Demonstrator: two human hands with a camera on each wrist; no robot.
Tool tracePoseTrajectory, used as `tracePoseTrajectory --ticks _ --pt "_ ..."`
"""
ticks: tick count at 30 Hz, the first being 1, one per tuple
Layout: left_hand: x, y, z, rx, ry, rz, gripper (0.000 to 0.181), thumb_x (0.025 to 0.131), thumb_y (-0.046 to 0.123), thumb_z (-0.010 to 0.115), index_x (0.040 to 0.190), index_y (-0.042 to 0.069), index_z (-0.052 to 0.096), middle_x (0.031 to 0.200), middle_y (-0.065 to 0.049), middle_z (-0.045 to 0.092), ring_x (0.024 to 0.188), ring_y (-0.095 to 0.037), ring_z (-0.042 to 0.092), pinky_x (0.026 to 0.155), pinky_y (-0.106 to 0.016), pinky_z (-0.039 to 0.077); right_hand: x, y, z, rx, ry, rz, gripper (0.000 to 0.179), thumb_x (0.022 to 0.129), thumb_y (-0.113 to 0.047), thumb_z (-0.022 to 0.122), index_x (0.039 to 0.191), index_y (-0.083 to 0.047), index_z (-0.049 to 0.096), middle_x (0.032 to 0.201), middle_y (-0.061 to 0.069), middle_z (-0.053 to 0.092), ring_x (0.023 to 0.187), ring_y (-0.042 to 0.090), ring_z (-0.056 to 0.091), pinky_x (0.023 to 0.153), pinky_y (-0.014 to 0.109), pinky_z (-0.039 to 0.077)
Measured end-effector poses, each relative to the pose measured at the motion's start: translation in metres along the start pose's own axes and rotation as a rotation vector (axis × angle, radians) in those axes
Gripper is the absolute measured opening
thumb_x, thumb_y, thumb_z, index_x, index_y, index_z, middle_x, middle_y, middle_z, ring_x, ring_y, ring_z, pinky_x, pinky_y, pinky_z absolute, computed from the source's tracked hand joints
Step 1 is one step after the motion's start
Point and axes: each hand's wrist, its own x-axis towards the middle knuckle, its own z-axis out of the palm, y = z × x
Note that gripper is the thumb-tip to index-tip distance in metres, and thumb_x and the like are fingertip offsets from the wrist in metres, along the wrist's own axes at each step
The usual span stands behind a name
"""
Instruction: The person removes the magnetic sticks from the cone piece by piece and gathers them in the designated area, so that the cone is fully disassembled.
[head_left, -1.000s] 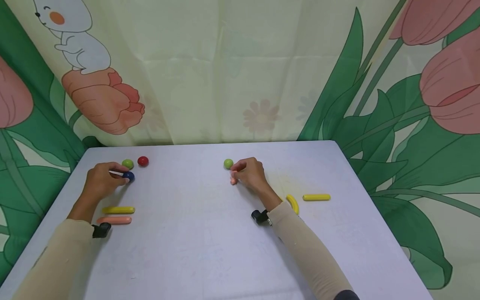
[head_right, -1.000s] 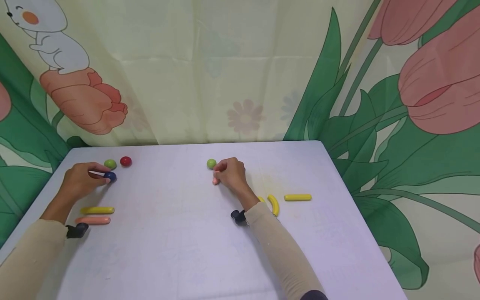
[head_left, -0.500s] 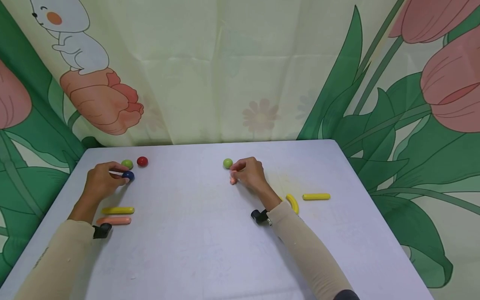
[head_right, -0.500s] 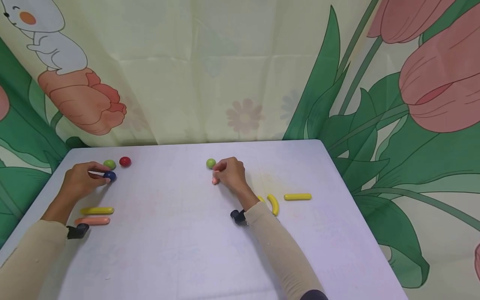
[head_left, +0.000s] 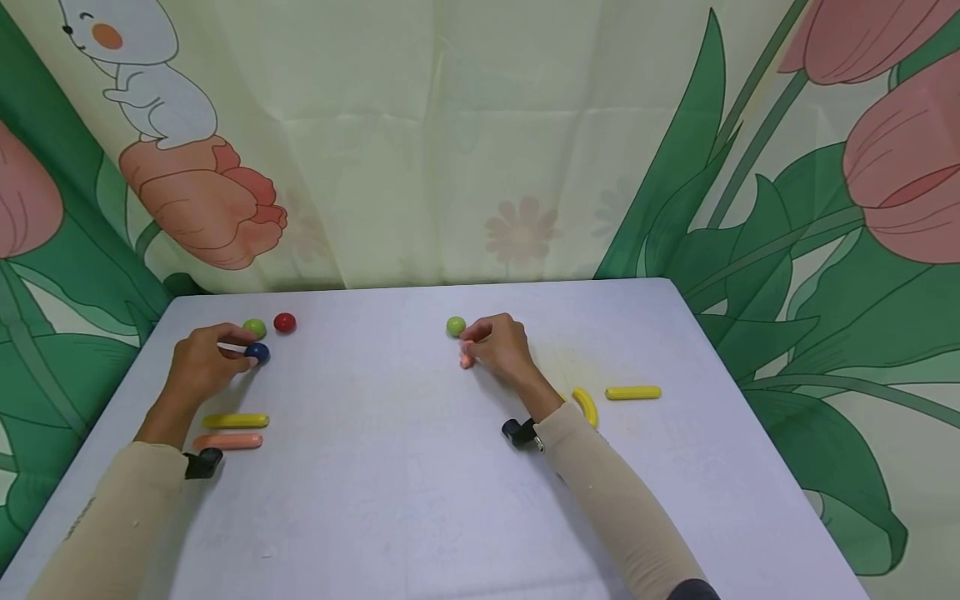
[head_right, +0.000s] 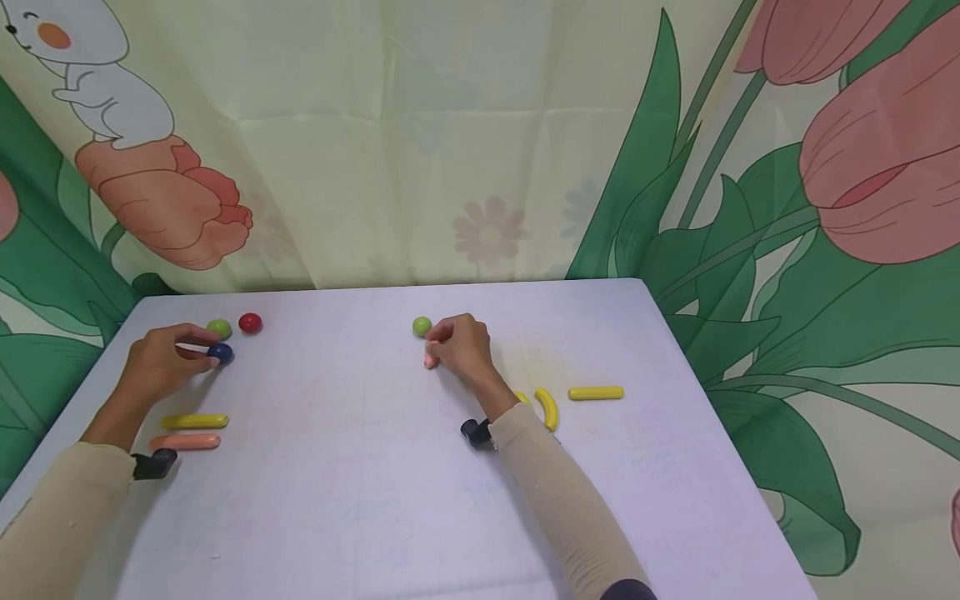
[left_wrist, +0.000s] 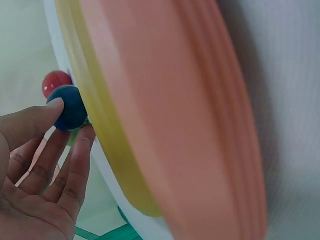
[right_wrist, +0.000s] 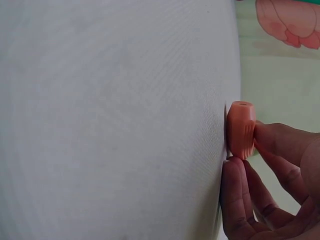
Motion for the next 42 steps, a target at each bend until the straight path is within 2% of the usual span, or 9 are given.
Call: tracePoseTrajectory --ticks 9,13,16,19,22,26,30,34,42 --pt "-0.003 -0.001 -0.006 0.028 0.035 -0.005 0.040 0.098 0.008 0.075 0.136 0.000 0.064 0.137 -0.031 0.059 0.120 -0.051 0.062 0.091 -0.060 0.060 0.000 -0.002 -0.001 0.000 0.003 -0.004 0.011 0.087 -0.008 0.084 0.092 -0.017 0.084 0.068 -0.001 0.077 0.068 0.010 0.075 0.079 0.028 0.046" --pt "-0.006 0.007 -0.011 0.044 0.081 0.019 0.040 0.099 0.011 0.074 0.136 0.000 0.064 0.136 -0.031 0.061 0.123 -0.052 0.059 0.091 -0.062 0.060 -0.001 -0.002 -0.002 0.007 0.001 -0.004 0.011 0.088 -0.007 0.083 0.093 -0.017 0.084 0.069 0.000 0.077 0.068 0.011 0.076 0.079 0.028 0.045" --pt "-0.009 0.022 -0.012 0.062 0.125 0.074 0.039 0.099 0.013 0.075 0.135 0.000 0.065 0.134 -0.031 0.064 0.124 -0.052 0.057 0.092 -0.064 0.058 -0.001 -0.001 -0.003 0.002 -0.001 -0.009 0.011 0.088 -0.008 0.083 0.094 -0.018 0.084 0.068 -0.001 0.077 0.070 0.011 0.076 0.080 0.028 0.045" --pt "-0.014 0.046 -0.009 0.065 0.162 0.143 0.039 0.097 0.015 0.078 0.132 0.001 0.068 0.128 -0.030 0.068 0.122 -0.051 0.058 0.092 -0.065 0.055 -0.002 -0.001 -0.004 -0.008 0.000 -0.014 0.011 0.088 -0.008 0.083 0.094 -0.018 0.084 0.068 -0.001 0.076 0.073 0.011 0.075 0.082 0.029 0.045" --pt "-0.018 0.073 -0.001 0.050 0.167 0.223 0.036 0.095 0.014 0.081 0.127 0.003 0.071 0.121 -0.027 0.071 0.116 -0.047 0.059 0.092 -0.062 0.052 -0.003 -0.001 -0.005 -0.016 -0.004 -0.011 0.011 0.087 -0.008 0.083 0.092 -0.017 0.084 0.069 -0.001 0.077 0.076 0.012 0.075 0.082 0.030 0.045" --pt "-0.019 0.104 0.016 0.022 0.130 0.330 0.033 0.092 0.010 0.083 0.123 0.004 0.074 0.116 -0.022 0.074 0.110 -0.041 0.063 0.092 -0.056 0.052 -0.005 -0.002 -0.007 -0.037 -0.016 -0.005 0.010 0.086 -0.008 0.084 0.090 -0.017 0.082 0.074 -0.001 0.077 0.079 0.012 0.074 0.081 0.032 0.046" --pt "-0.013 0.127 0.041 -0.025 0.034 0.397 0.033 0.093 0.008 0.082 0.125 0.004 0.074 0.122 -0.019 0.076 0.113 -0.040 0.068 0.099 -0.057 0.054 -0.008 -0.002 -0.008 -0.035 -0.030 -0.011 0.011 0.086 -0.007 0.085 0.090 -0.016 0.081 0.073 -0.001 0.077 0.072 0.014 0.075 0.083 0.033 0.046" --pt "-0.006 0.148 0.070 -0.067 -0.070 0.421 0.033 0.092 0.008 0.083 0.124 0.006 0.075 0.124 -0.017 0.076 0.112 -0.037 0.070 0.101 -0.055 0.056 -0.013 -0.001 -0.009 0.004 -0.055 -0.019 0.012 0.086 -0.004 0.085 0.092 -0.013 0.080 0.075 0.002 0.077 0.065 0.016 0.076 0.084 0.033 0.047" --pt "0.004 0.176 0.125 -0.119 -0.176 0.497 0.032 0.090 0.008 0.084 0.121 0.005 0.077 0.120 -0.014 0.078 0.104 -0.031 0.074 0.095 -0.048 0.060 -0.019 -0.002 -0.009 0.007 -0.076 -0.023 0.014 0.087 -0.008 0.086 0.096 -0.015 0.077 0.092 0.002 0.074 0.069 0.017 0.074 0.074 0.031 0.050"
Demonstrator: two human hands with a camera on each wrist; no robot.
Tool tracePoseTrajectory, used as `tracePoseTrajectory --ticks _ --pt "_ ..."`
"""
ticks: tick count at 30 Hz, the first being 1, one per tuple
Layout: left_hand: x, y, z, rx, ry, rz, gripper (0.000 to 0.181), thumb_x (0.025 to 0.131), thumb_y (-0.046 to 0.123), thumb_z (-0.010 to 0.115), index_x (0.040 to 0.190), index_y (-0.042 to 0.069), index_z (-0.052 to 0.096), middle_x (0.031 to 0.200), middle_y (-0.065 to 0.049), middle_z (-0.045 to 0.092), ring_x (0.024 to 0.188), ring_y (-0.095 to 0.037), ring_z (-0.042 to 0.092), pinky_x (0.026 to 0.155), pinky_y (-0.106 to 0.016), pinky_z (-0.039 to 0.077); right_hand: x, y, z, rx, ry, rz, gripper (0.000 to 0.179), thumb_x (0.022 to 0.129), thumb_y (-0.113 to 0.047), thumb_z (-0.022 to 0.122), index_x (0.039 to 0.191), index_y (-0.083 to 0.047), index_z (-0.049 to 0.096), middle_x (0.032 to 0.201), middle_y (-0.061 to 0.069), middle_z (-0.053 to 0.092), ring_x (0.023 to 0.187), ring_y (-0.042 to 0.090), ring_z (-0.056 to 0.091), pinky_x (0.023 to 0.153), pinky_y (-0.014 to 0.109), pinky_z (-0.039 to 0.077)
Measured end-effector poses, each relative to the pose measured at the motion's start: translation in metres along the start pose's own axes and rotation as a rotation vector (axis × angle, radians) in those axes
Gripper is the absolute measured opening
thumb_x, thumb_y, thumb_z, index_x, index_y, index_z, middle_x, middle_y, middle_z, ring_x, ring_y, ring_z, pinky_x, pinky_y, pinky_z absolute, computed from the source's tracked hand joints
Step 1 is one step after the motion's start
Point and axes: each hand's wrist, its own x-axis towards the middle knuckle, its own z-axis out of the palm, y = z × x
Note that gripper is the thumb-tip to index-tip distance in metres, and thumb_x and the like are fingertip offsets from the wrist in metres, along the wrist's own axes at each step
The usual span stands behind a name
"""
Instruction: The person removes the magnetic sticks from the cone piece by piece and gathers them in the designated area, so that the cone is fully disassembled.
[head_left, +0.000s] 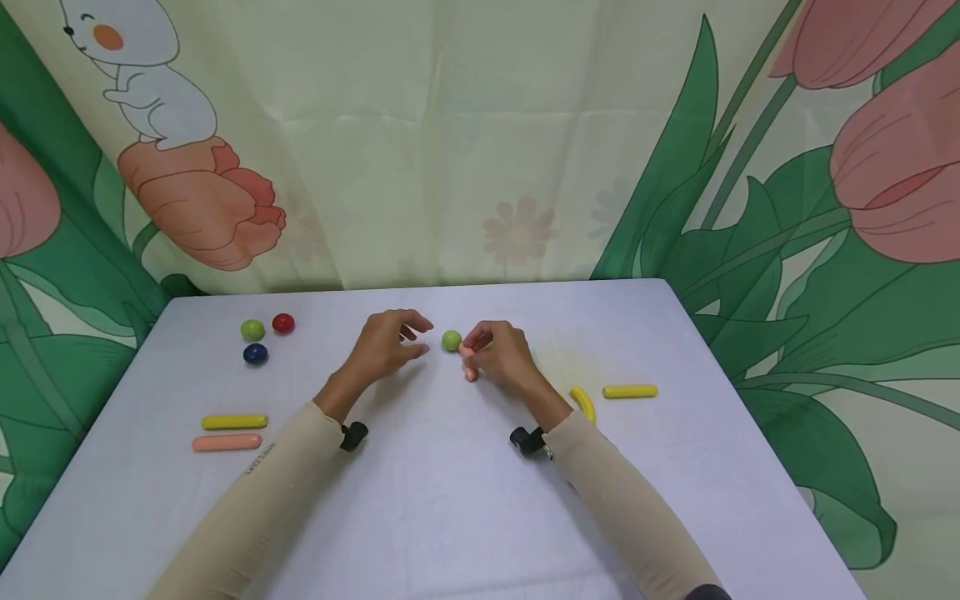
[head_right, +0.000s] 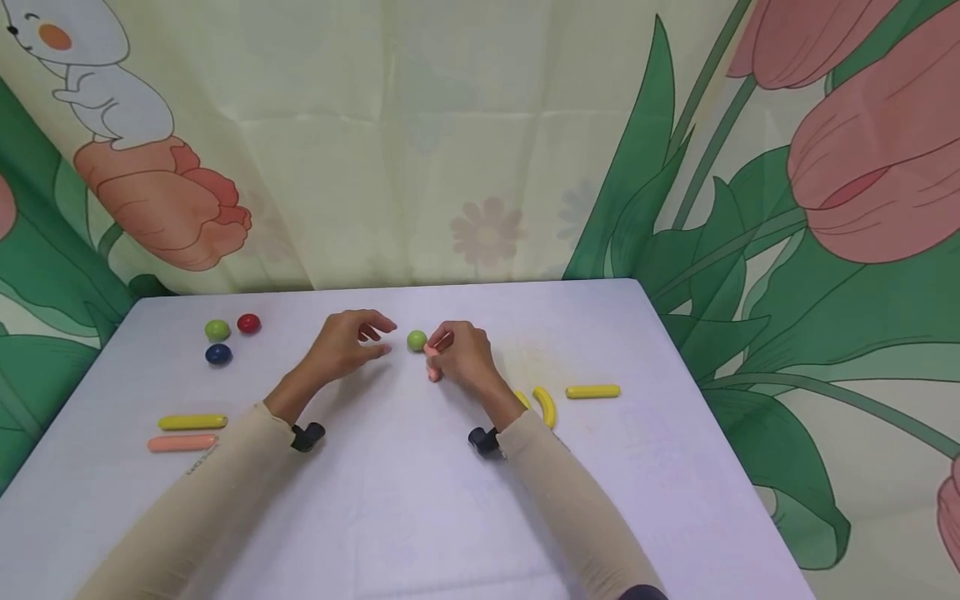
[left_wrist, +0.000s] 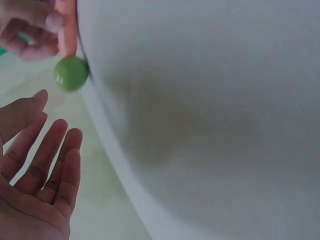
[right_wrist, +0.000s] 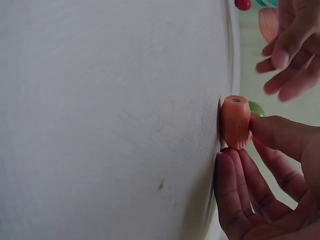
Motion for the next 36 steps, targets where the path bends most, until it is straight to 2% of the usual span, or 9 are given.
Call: tracePoseTrajectory --ticks 4,8,14,21,28,36 --pt "0.009 0.003 0.021 -0.015 -0.028 -0.010 0.032 0.089 0.009 0.085 0.120 0.008 0.078 0.120 -0.009 0.078 0.103 -0.028 0.074 0.089 -0.043 0.061 0.000 0.002 0.002 -0.011 -0.015 -0.018 0.018 0.084 -0.005 0.087 0.097 -0.014 0.078 0.091 0.002 0.077 0.070 0.017 0.074 0.072 0.030 0.050" --pt "0.013 0.005 0.032 -0.016 -0.023 -0.005 0.031 0.088 0.008 0.085 0.119 0.008 0.079 0.118 -0.008 0.078 0.100 -0.026 0.076 0.083 -0.039 0.060 0.000 0.004 0.003 -0.032 -0.032 -0.043 0.024 0.080 -0.003 0.089 0.099 -0.014 0.079 0.092 0.002 0.078 0.078 0.017 0.073 0.072 0.028 0.052" --pt "0.014 0.008 0.033 -0.025 -0.022 -0.002 0.023 0.090 0.006 0.084 0.112 0.009 0.081 0.112 -0.007 0.079 0.096 -0.022 0.076 0.081 -0.035 0.059 -0.001 0.002 0.001 -0.078 -0.039 -0.028 0.023 0.080 -0.008 0.091 0.098 -0.017 0.080 0.090 -0.001 0.077 0.084 0.016 0.070 0.072 0.029 0.051" --pt "0.020 0.010 0.034 -0.022 -0.044 0.000 0.023 0.089 0.004 0.083 0.111 0.009 0.082 0.108 -0.005 0.082 0.093 -0.020 0.077 0.077 -0.032 0.060 0.002 -0.001 0.002 -0.139 -0.021 -0.043 0.009 0.087 -0.016 0.088 0.094 -0.017 0.081 0.081 -0.003 0.076 0.085 0.014 0.069 0.076 0.032 0.049" --pt "0.024 0.011 0.032 -0.024 -0.076 -0.002 0.026 0.087 0.001 0.083 0.111 0.009 0.082 0.109 -0.005 0.082 0.093 -0.021 0.078 0.077 -0.031 0.060 0.003 -0.002 0.004 -0.182 -0.036 -0.036 0.005 0.089 -0.019 0.086 0.090 -0.018 0.081 0.069 -0.006 0.075 0.082 0.011 0.072 0.080 0.034 0.050" --pt "0.026 0.010 0.030 -0.018 -0.081 -0.003 0.026 0.086 -0.001 0.081 0.110 0.009 0.082 0.108 -0.005 0.081 0.093 -0.020 0.077 0.080 -0.032 0.060 -0.003 -0.005 -0.002 -0.264 -0.043 -0.024 0.007 0.089 -0.022 0.085 0.085 -0.020 0.079 0.072 -0.007 0.074 0.079 0.013 0.068 0.075 0.033 0.049"
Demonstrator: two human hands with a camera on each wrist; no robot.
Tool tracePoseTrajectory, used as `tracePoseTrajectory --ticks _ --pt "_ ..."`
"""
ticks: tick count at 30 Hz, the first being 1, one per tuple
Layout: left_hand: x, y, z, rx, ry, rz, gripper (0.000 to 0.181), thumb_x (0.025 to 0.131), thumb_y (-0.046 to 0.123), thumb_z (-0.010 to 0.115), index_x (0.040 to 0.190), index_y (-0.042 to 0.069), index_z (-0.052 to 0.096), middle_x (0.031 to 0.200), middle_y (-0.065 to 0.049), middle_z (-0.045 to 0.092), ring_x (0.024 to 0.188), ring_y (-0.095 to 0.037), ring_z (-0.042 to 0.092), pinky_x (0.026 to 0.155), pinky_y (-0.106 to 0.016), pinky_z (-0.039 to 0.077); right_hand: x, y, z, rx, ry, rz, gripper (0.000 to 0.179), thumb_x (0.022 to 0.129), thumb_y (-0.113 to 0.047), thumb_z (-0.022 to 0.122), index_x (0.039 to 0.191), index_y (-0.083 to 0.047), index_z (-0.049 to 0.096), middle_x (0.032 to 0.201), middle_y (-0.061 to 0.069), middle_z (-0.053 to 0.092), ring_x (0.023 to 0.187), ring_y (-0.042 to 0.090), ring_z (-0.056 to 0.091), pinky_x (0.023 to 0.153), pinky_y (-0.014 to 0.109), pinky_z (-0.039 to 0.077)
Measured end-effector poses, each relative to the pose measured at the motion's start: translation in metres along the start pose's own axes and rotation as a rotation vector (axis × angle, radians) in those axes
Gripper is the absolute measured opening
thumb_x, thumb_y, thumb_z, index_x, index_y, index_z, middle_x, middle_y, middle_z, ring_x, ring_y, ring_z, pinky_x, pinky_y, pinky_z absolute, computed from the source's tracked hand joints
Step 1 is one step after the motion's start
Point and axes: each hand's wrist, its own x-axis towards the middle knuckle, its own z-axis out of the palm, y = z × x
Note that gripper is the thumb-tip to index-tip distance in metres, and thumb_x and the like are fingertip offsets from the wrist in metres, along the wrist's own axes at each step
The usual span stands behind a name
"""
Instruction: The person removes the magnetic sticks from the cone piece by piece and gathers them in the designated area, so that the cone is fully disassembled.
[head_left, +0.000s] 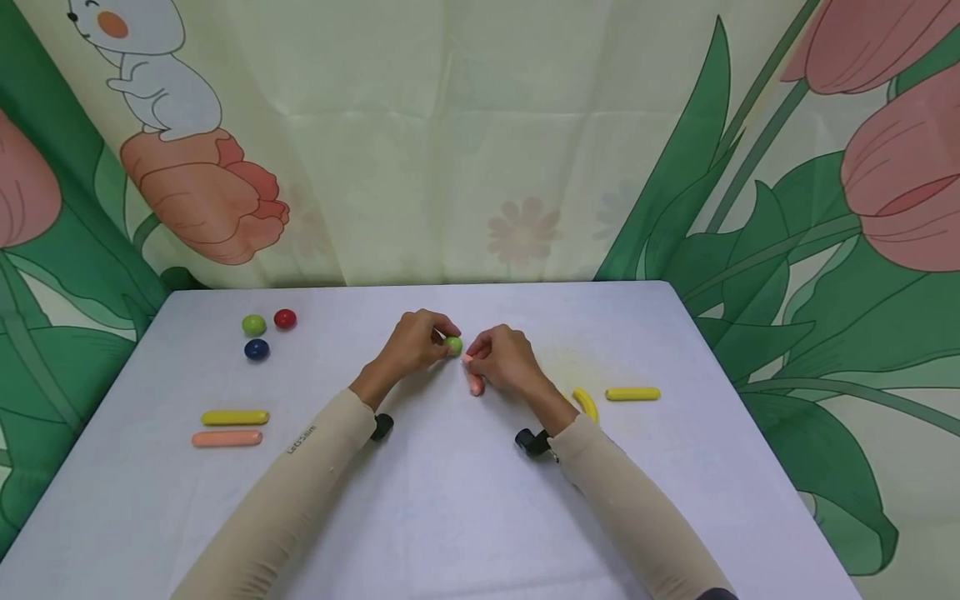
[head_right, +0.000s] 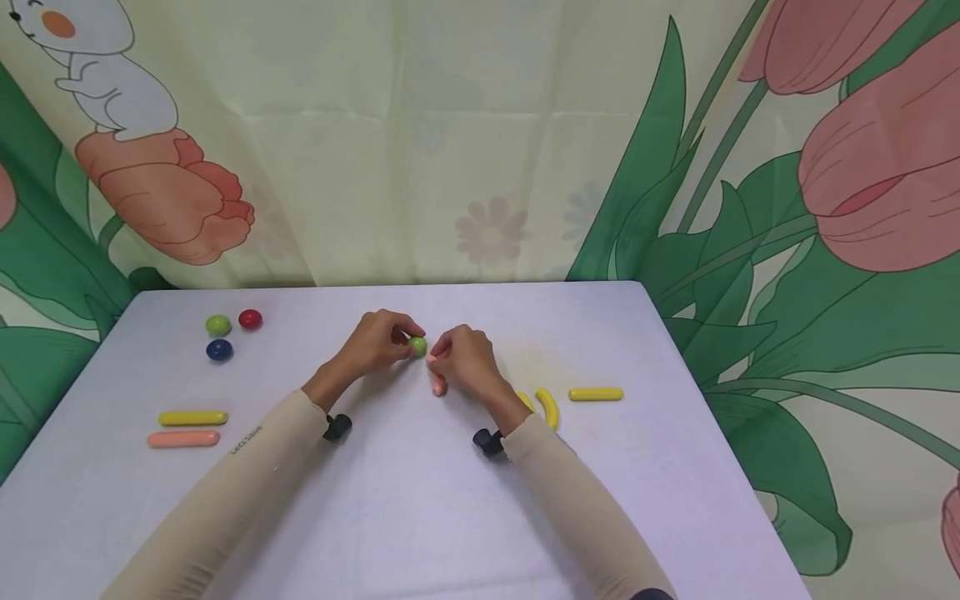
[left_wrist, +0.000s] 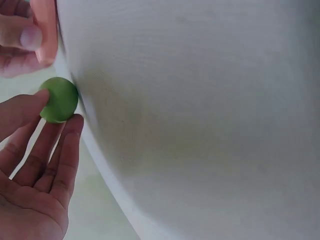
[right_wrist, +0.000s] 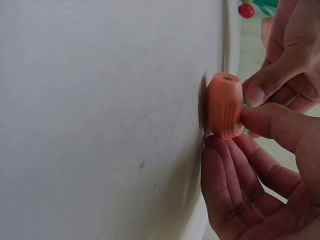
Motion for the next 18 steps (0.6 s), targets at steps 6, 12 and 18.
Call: tracePoseTrajectory --ticks 6,12,18 --pt "-0.001 0.001 0.000 0.004 -0.006 -0.002 0.026 0.086 -0.001 0.080 0.110 0.010 0.083 0.105 -0.005 0.081 0.093 -0.020 0.076 0.081 -0.033 0.060 -0.012 0.006 -0.010 -0.012 0.002 0.022 0.004 0.090 -0.022 0.084 0.092 -0.020 0.081 0.079 -0.003 0.073 0.081 0.016 0.067 0.074 0.034 0.050" --pt "-0.001 0.001 0.000 0.010 -0.007 -0.007 0.025 0.086 0.000 0.081 0.109 0.010 0.083 0.105 -0.004 0.081 0.093 -0.020 0.075 0.083 -0.034 0.060 -0.024 0.014 -0.023 -0.044 0.012 0.006 0.006 0.090 -0.022 0.083 0.096 -0.022 0.082 0.082 -0.004 0.073 0.086 0.017 0.066 0.076 0.034 0.049" --pt "-0.001 0.001 0.001 0.003 0.000 -0.004 0.025 0.086 0.000 0.082 0.108 0.010 0.083 0.101 -0.004 0.081 0.091 -0.019 0.074 0.079 -0.030 0.057 -0.038 0.022 -0.033 -0.065 0.011 0.015 0.010 0.090 -0.021 0.083 0.099 -0.020 0.082 0.084 -0.004 0.073 0.091 0.018 0.065 0.077 0.034 0.049"
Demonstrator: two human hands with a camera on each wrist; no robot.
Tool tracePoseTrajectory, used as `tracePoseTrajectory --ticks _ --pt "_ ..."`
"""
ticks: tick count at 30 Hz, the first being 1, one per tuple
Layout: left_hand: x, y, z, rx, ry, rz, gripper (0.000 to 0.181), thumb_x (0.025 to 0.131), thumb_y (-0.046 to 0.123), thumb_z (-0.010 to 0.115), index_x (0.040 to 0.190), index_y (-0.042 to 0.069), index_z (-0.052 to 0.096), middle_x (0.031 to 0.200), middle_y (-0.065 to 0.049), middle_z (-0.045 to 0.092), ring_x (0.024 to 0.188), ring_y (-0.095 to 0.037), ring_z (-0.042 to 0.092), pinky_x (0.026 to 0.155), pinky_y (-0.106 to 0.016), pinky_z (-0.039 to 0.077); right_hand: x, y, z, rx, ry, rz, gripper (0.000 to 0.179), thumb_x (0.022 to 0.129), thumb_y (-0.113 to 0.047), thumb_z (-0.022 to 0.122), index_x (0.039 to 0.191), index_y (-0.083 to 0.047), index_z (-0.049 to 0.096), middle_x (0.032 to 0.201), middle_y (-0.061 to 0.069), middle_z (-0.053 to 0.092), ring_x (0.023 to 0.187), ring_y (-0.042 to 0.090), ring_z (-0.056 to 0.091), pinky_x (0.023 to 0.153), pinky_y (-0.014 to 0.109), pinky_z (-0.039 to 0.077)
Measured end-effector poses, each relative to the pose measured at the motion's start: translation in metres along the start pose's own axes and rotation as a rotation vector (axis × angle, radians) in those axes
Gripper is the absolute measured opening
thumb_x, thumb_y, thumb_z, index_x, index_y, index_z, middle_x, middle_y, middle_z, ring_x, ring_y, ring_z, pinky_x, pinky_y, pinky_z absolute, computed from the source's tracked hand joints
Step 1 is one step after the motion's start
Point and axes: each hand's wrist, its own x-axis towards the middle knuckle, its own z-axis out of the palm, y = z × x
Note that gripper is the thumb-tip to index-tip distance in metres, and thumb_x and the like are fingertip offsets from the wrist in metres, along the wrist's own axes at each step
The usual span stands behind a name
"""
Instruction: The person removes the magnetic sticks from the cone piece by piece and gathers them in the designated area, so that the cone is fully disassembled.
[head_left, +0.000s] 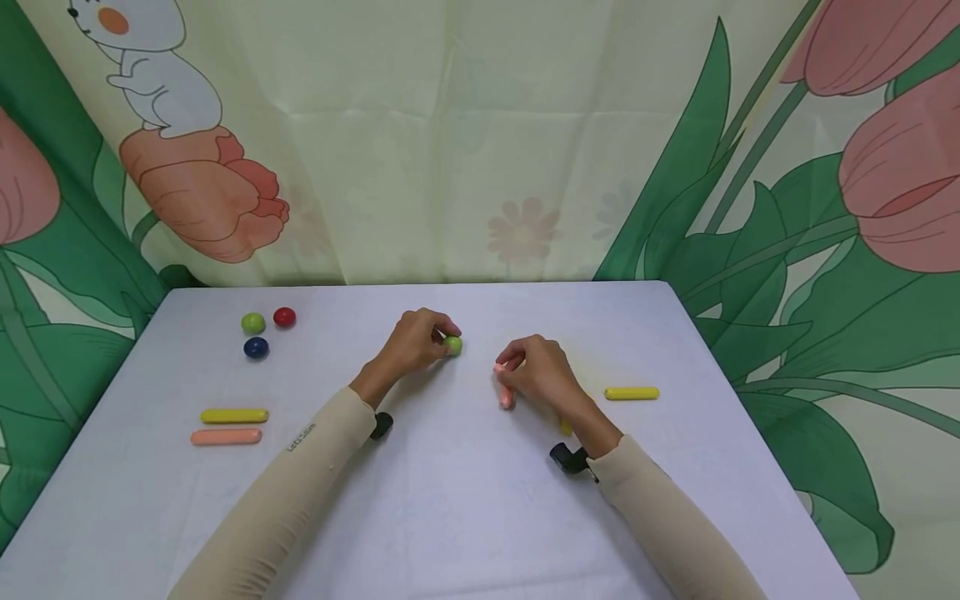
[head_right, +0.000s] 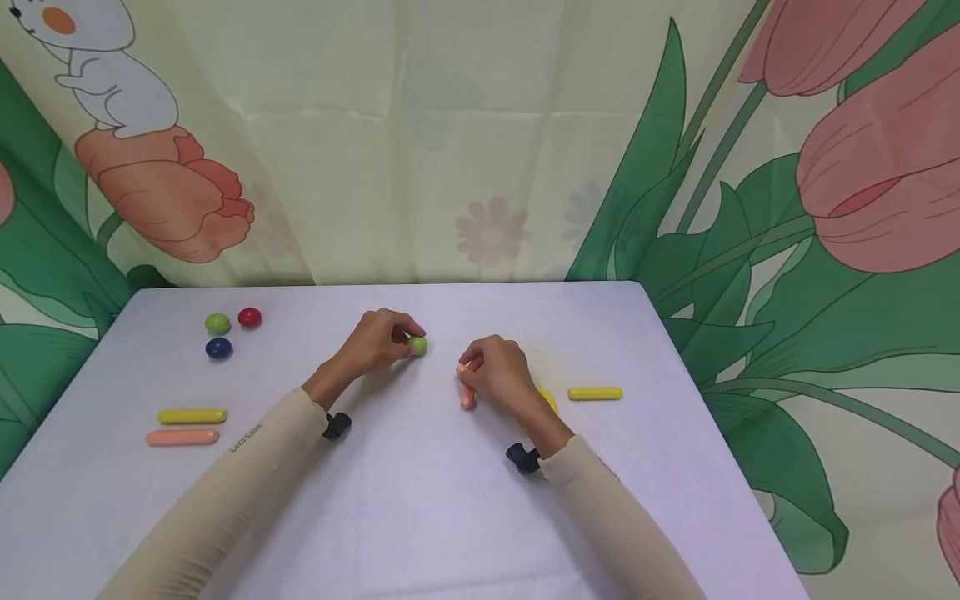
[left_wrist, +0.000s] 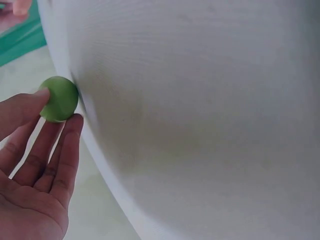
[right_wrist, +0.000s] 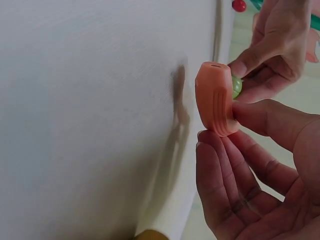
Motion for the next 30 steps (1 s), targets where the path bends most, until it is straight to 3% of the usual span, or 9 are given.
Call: tracePoseTrajectory --ticks 10,23,30 --pt "0.001 0.002 0.000 -0.002 0.000 0.007 0.026 0.085 -0.001 0.081 0.108 0.011 0.082 0.102 -0.004 0.081 0.091 -0.018 0.074 0.075 -0.026 0.055 -0.026 0.016 -0.012 -0.032 0.025 -0.003 0.009 0.091 -0.022 0.084 0.099 -0.020 0.083 0.087 -0.004 0.075 0.092 0.019 0.066 0.076 0.032 0.049" --pt "0.000 0.002 0.000 0.000 0.000 0.006 0.025 0.086 0.000 0.082 0.109 0.011 0.082 0.105 -0.005 0.080 0.094 -0.019 0.074 0.082 -0.031 0.057 -0.050 0.030 -0.015 -0.044 0.071 -0.026 0.009 0.090 -0.021 0.086 0.096 -0.017 0.081 0.082 -0.007 0.077 0.097 0.018 0.069 0.083 0.037 0.048" --pt "-0.003 0.001 0.000 -0.005 0.014 0.012 0.025 0.085 -0.001 0.081 0.108 0.010 0.083 0.105 -0.005 0.081 0.094 -0.020 0.076 0.084 -0.033 0.058 -0.055 0.033 -0.011 -0.080 0.090 0.000 0.010 0.088 -0.021 0.089 0.090 -0.016 0.081 0.079 -0.008 0.074 0.087 0.015 0.066 0.080 0.036 0.049"
